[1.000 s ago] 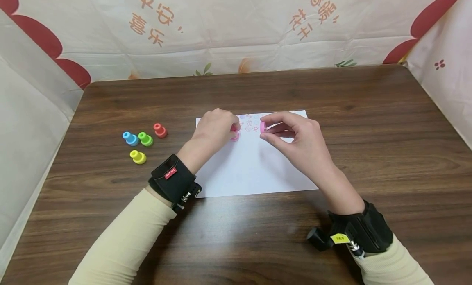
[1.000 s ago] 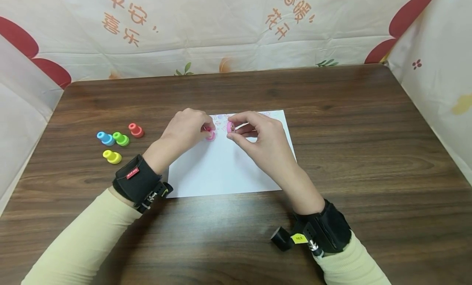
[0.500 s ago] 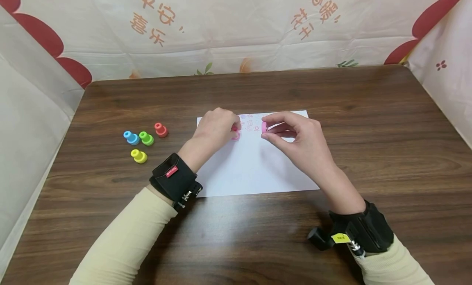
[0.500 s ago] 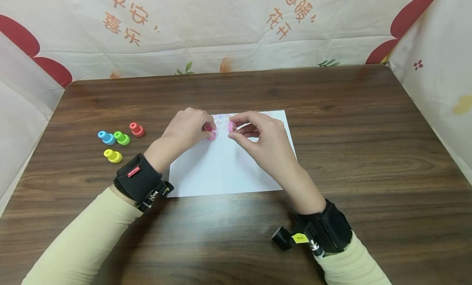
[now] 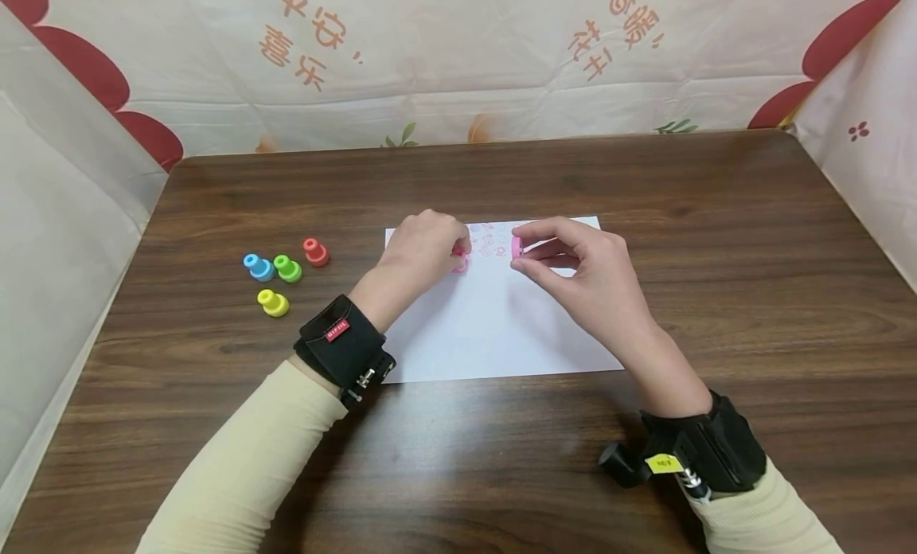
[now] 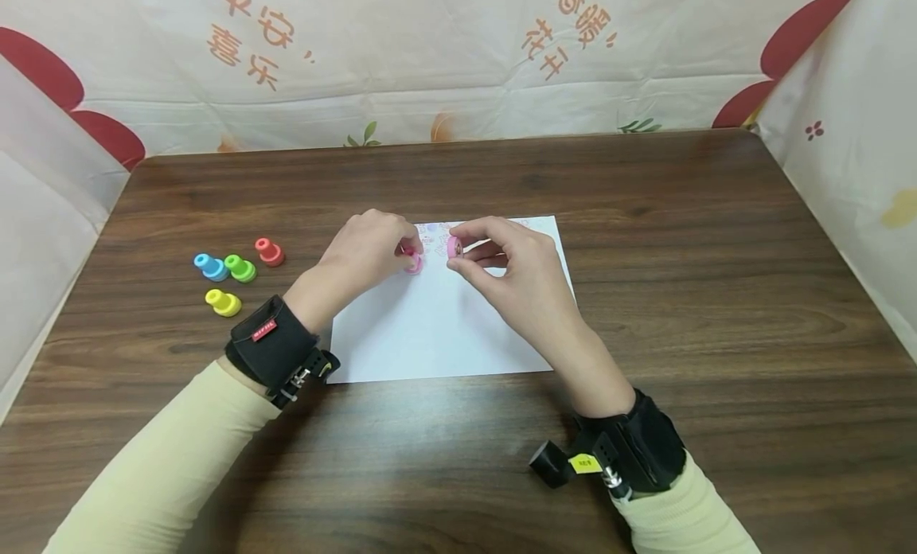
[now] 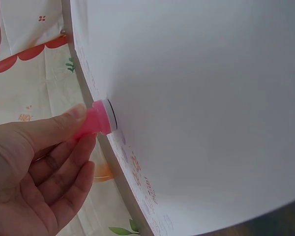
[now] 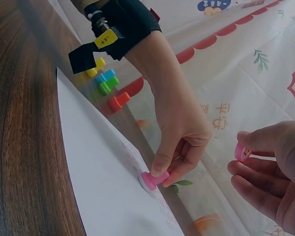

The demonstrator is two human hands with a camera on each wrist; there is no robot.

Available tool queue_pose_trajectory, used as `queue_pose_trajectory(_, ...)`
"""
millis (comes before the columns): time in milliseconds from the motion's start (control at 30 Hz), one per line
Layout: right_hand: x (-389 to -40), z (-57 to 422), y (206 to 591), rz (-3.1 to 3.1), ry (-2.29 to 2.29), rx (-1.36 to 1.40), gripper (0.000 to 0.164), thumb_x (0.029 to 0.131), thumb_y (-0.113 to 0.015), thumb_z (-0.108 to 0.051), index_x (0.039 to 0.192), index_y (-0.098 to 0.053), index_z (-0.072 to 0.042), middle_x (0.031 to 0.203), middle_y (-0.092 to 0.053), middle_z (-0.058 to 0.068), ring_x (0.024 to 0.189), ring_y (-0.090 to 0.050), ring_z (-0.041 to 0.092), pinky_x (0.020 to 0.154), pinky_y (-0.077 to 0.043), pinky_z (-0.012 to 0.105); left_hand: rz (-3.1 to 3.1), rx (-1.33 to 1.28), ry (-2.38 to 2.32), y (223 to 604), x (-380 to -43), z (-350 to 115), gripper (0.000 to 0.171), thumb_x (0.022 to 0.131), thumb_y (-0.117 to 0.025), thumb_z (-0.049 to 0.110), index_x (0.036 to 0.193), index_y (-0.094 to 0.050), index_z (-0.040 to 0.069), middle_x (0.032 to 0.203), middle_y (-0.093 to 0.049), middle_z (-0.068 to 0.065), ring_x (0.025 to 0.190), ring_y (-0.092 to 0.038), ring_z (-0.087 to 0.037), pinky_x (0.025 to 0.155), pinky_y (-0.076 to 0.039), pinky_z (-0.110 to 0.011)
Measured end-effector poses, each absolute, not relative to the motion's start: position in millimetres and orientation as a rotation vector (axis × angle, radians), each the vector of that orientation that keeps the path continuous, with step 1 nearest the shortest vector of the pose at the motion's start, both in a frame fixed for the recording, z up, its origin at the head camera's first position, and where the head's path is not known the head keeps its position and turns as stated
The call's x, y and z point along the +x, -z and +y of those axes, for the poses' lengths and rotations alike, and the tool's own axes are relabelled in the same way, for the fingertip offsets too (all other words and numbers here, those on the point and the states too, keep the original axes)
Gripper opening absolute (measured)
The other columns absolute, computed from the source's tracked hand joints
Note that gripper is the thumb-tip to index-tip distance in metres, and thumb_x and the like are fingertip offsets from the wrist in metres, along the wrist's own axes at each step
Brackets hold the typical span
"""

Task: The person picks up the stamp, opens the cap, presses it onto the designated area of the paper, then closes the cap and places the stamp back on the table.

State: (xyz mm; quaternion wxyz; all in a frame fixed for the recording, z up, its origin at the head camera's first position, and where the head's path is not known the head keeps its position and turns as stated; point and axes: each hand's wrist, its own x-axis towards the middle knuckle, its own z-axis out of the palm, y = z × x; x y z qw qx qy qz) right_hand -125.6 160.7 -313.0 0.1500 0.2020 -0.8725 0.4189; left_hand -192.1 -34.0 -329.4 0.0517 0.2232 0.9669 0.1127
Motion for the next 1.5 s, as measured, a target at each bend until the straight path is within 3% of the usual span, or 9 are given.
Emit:
queue_pose_trajectory(433,-126.6,162.3,311.8,-2.488,-1.227,0.581,0.029,0.076,-0.079,-0.01,0.104,-0.071,-0.008,0.093,-0.073,0.003,0.077,-0.067,0.006,0.075,-0.061,0.036,2.933,0.701,-0.366,329.1,-192.9,-34.1,0.015,0.082,-0.075,0.016,0.096,-0.073,0.012,0.093,-0.07,-0.005,0.076,-0.056,-0.02,0.072,-0.054,-0.032)
queue_pose_trajectory(867,-125.3,158.2,309.1,-2.49,-1.25,0.582,0.029,0.076,-0.079,-0.01,0.103,-0.07,-0.009,0.093,-0.073,0.002,0.078,-0.067,0.007,0.076,-0.061,0.037,2.894,0.698,-0.471,332.4,-189.1,-46.4,0.019,0.081,-0.076,0.02,0.097,-0.07,0.012,0.095,-0.066,-0.004,0.084,-0.055,-0.019,0.079,-0.055,-0.035)
queue_pose_trajectory(1100,-125.0,158.1,307.8,-2.482,-1.252,0.608,0.029,0.076,-0.08,-0.012,0.104,-0.07,-0.008,0.093,-0.073,0.002,0.079,-0.067,0.008,0.076,-0.061,0.038,2.934,0.605,-0.941,319.1,-165.8,-58.5,0.023,0.081,-0.076,0.023,0.101,-0.07,0.014,0.101,-0.07,-0.003,0.085,-0.061,-0.016,0.073,-0.059,-0.033)
queue_pose_trajectory(1500,-118.6,154.2,306.9,-2.5,-1.26,0.641,0.03,0.075,-0.08,-0.011,0.104,-0.07,-0.009,0.095,-0.073,0.003,0.079,-0.067,0.008,0.074,-0.061,0.038,2.637,0.596,-1.654,312.8,-133.0,-64.3,0.021,0.081,-0.075,0.007,0.1,-0.066,0.006,0.1,-0.071,-0.008,0.09,-0.067,-0.015,0.082,-0.059,-0.041)
